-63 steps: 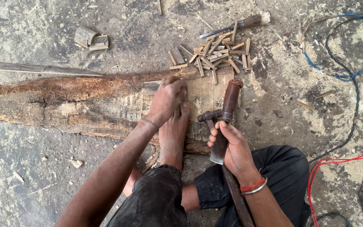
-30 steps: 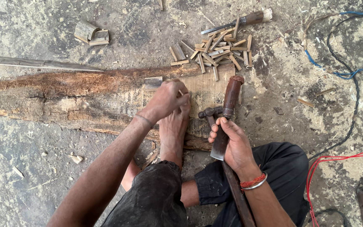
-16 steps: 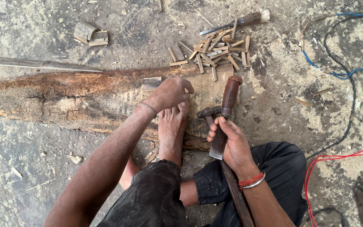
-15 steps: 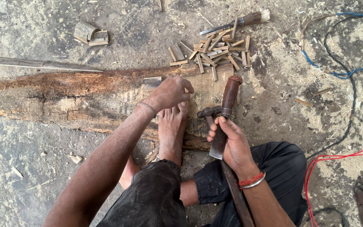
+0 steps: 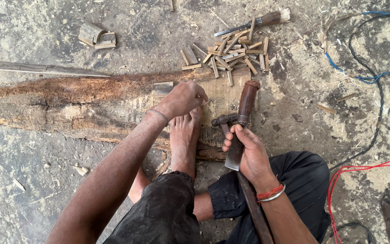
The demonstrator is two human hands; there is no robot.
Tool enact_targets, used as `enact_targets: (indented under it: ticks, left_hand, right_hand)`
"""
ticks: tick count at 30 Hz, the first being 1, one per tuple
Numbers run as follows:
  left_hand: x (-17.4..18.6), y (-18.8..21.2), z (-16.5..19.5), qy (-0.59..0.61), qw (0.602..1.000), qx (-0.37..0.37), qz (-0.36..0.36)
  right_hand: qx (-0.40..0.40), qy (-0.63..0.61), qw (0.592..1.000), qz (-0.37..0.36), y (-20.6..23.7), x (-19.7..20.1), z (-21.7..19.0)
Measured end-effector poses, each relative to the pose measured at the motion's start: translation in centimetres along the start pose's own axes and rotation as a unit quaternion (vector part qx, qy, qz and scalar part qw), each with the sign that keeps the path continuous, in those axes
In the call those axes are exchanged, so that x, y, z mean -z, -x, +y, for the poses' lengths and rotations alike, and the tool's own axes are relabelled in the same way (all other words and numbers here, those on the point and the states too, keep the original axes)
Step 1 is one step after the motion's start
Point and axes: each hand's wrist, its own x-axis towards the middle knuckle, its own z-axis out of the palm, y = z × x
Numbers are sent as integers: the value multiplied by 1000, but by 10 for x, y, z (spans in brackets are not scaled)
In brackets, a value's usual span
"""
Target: The person sits on the floor holding a small wooden block in one hand and a hammer in the other, repeatedly striking small wooden pieces laid on a plank to split or shape them. At times they set the block down, reposition pieces by hand, and pick up a bladed tool to work the wood before resuming hammering.
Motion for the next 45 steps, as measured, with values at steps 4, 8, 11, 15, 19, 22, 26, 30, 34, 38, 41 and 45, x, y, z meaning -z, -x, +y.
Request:
enact_targets:
  ticks: [4, 8, 11, 15, 19, 22, 26, 30, 34, 38, 41, 45]
  left_hand:
    - [-4, -6, -1, -37, 999, -1, -8]
    - [-9, -9, 1, -36, 999, 12, -3]
    - [-6, -5, 4, -54, 998, 0, 14]
    - [14, 12, 22, 66, 988, -37, 131]
    - [41, 30, 70, 270, 939, -162, 141]
    - [52, 39, 114, 390, 895, -183, 112]
    - [71, 37, 128, 380, 869, -236, 213]
    - [66, 32, 108, 377, 852, -232, 280]
    - [43, 28, 90, 343, 877, -192, 277]
    - [34, 28, 82, 352, 871, -180, 291]
    - [35, 32, 84, 356, 874, -167, 285]
    - [39, 36, 90, 380, 867, -167, 276]
  right_hand:
    - [-2, -10, 1000, -8, -1, 3, 1]
    - [2, -1, 1000, -4, -1, 3, 2]
    - [13, 18, 1000, -5, 2, -7, -2]
    - [73, 133, 988, 16, 12, -35, -15]
    - [181, 317, 930, 25, 17, -67, -36]
    - [254, 458, 852, 2, 1, -80, -49]
    - [407, 527, 736, -117, -18, -64, -63]
    - [264, 672, 692, 9, 0, -23, -62]
    - [203, 649, 732, -41, 40, 0, -22]
    - [-69, 514, 855, 24, 49, 0, -7]
    - [-72, 514, 854, 17, 44, -6, -13]
    - [-71, 505, 860, 16, 42, -13, -16]
